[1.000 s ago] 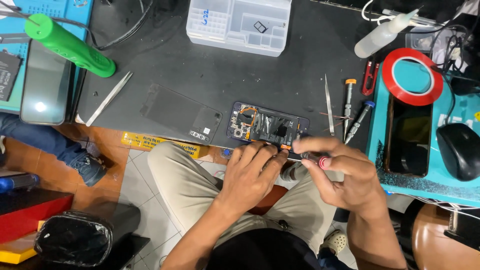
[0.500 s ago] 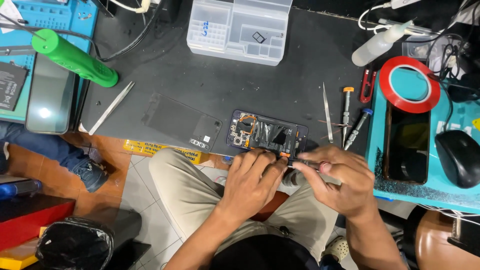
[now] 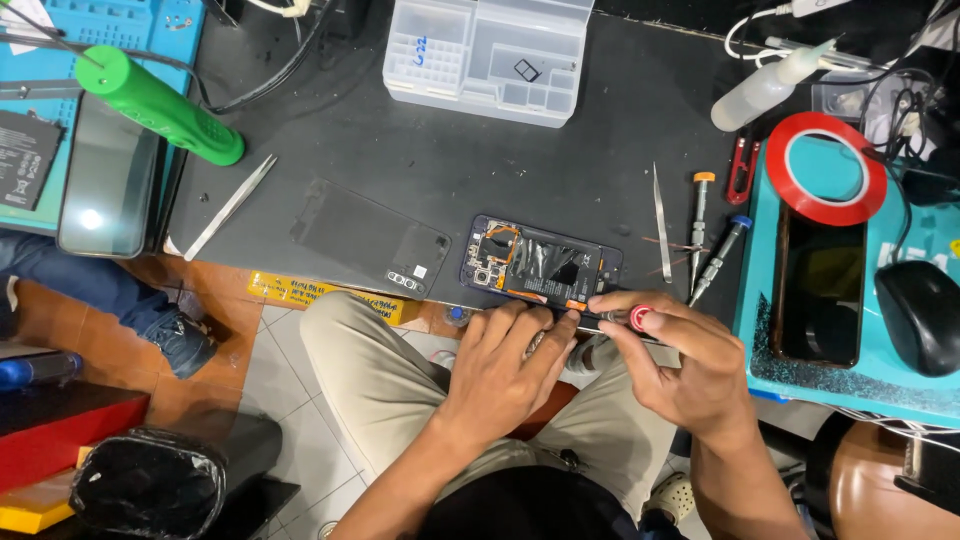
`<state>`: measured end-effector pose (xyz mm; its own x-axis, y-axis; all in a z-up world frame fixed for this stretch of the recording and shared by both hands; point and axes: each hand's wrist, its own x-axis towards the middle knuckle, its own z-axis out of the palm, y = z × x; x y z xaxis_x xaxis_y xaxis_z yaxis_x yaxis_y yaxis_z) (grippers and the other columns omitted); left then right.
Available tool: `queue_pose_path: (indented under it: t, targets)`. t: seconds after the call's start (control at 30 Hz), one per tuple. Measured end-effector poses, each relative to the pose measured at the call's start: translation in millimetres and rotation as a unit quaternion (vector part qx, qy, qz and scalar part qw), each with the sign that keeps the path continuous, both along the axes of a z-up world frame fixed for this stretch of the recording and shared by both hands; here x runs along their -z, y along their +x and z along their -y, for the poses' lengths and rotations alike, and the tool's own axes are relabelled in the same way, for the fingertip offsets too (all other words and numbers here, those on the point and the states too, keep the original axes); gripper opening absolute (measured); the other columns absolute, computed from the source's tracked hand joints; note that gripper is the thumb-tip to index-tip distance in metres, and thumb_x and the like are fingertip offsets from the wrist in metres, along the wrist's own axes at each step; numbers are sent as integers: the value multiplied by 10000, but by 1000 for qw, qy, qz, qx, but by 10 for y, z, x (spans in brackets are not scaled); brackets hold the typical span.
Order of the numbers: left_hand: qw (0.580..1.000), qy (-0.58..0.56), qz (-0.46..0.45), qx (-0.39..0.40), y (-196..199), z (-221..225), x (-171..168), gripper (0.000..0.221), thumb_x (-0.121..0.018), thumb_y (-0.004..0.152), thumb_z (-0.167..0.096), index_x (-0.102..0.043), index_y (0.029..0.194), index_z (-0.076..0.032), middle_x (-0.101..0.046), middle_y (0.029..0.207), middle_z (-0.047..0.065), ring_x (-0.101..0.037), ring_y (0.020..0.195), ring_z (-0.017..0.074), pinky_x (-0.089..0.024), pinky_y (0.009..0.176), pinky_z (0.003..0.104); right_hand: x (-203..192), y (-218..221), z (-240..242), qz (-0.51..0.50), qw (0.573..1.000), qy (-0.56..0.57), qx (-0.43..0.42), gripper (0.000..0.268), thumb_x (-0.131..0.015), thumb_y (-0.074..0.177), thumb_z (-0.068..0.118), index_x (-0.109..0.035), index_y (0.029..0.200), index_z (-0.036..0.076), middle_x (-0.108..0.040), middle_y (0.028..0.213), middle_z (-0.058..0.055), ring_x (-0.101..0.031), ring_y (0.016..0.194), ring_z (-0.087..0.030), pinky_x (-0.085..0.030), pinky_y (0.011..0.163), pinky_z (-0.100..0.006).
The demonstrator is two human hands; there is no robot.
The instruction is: Connecting internal ribbon cables and fastening screws inside a disassembled mobile phone.
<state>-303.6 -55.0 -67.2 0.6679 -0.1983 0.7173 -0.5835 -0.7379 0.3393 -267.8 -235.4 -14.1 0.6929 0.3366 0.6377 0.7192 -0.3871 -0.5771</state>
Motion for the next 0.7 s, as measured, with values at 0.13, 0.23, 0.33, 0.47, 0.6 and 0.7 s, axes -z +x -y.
queue_pose_path:
  t: [0.13,0.23,0.33,0.47,0.6,0.7]
  targets:
    - [997,60,-43,6,-48,-179,9,231,-730,1007,-211,-690,1191,-78,-617,1041,78,-578,935,274,-377,705,379,20,115,56,14,998,57,-5,321,-771,863,-152,-527,1070,-125,-582,643,-176,-809,852,-408,-738,624,-406]
    - [997,56,-14,-52,1,-344,38,281,-805,971,-229,-650,1174,-110,-620,1042,57,-553,945,236,-310,696,355,30,352,-27,45,995,89,-17,648,-828,968,-83,-446,1420,179,-542,1099,-116,-841,994,-344,-289,404,-294]
    - [989,20,-35,-140,34,-465,-55,159,-721,997,-238,-639,1073,-126,-629,1069,47,-529,940,233,-311,712,359,-84,596,-301,5,990,116,-82,607,-745,1018,-197,-443,1436,124,-661,1002,-258,-815,1017,-390,-756,720,-320]
    - [979,10,-88,-186,30,-481,-93,282,-692,999,-353,-673,1184,-142,-664,1256,12,-583,1116,283,-382,900,393,-214,795,-618,-32,991,102,-75,493,-662,988,-265,-332,1192,39,-650,950,-330,-783,993,-416,-692,797,-389]
    - [978,8,-69,-196,29,-462,-69,245,-714,988,-354,-691,1106,-142,-696,1218,-7,-605,1064,265,-331,896,367,-249,826,-758,-76,994,70,-48,484,-674,983,-201,-278,1117,44,-680,983,-310,-773,1020,-372,-651,890,-372]
    - [981,2,-59,-185,29,-446,-79,251,-738,973,-373,-699,1087,-153,-711,1183,-24,-603,1038,252,-346,894,363,-208,869,-766,-68,994,54,-61,481,-673,985,-207,-281,1113,42,-672,988,-309,-771,1024,-380,-654,884,-379]
